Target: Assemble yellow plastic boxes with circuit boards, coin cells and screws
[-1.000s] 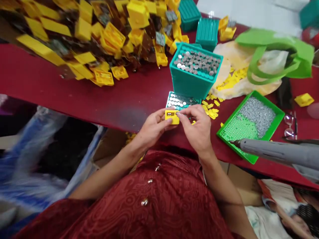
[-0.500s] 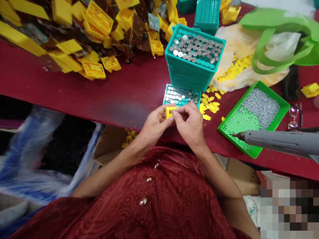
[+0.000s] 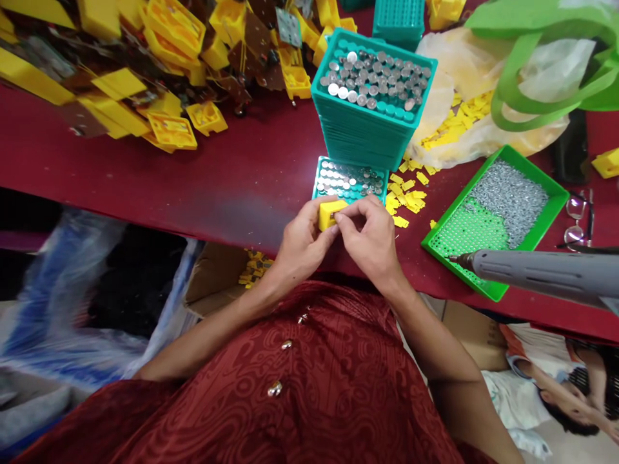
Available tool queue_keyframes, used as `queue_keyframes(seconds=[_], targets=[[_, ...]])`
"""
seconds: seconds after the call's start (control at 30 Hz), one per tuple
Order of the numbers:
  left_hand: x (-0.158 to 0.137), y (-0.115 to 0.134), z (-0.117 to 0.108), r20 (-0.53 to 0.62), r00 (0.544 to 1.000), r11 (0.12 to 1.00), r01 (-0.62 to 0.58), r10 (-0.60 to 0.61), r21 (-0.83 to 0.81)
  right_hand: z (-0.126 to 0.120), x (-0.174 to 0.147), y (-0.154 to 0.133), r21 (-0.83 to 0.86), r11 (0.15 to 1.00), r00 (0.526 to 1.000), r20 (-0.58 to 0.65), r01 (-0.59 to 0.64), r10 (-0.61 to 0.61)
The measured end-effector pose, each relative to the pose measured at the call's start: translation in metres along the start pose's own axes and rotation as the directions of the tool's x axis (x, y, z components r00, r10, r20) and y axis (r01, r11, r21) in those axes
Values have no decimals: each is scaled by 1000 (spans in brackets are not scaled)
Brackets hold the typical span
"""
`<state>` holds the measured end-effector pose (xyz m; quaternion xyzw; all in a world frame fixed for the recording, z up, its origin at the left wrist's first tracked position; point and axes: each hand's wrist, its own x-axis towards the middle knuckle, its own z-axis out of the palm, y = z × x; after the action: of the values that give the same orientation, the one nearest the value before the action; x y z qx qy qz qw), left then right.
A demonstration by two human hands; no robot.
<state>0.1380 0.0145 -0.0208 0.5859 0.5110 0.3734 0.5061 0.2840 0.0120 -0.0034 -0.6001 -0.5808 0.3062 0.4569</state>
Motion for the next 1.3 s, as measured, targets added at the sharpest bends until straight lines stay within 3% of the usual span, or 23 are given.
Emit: queue_keyframes(seconds=[0.17, 0.3, 0.4, 0.57, 0.7, 0.83, 0.97, 1.13, 1.3], targets=[[-1, -2, -2, 65, 998, 997, 29, -25, -69, -12, 10, 6, 21, 994, 989, 103, -111, 108], [-3, -3, -9, 145, 989, 996, 13, 0, -86, -25, 21, 8, 131, 966, 919, 359, -221, 161], [-5, -1, -11, 192, 981, 995, 24, -5, -95, -28, 23, 10, 138, 964, 880, 453, -228, 143], [-3, 7, -13, 279, 957, 953, 157, -82, -261, -31, 20, 5, 169, 949, 884, 436, -266, 170], [0, 17, -18, 346, 922, 799, 337, -173, -499, -41, 15, 0, 277, 917, 918, 352, -288, 182], [-1, 26, -22, 330, 904, 710, 420, -272, -565, -43, 3, 3, 222, 963, 979, 165, -153, 117], [0, 26, -21, 351, 867, 668, 497, -353, -554, -37, -11, 3, 97, 994, 999, 18, 42, -44], [3, 21, -19, 410, 836, 591, 547, -364, -592, -36, -19, -8, -71, 986, 988, 31, 153, -151], [0, 21, -15, 391, 830, 625, 557, -398, -547, -38, -20, -8, -175, 955, 971, 66, 238, -230]])
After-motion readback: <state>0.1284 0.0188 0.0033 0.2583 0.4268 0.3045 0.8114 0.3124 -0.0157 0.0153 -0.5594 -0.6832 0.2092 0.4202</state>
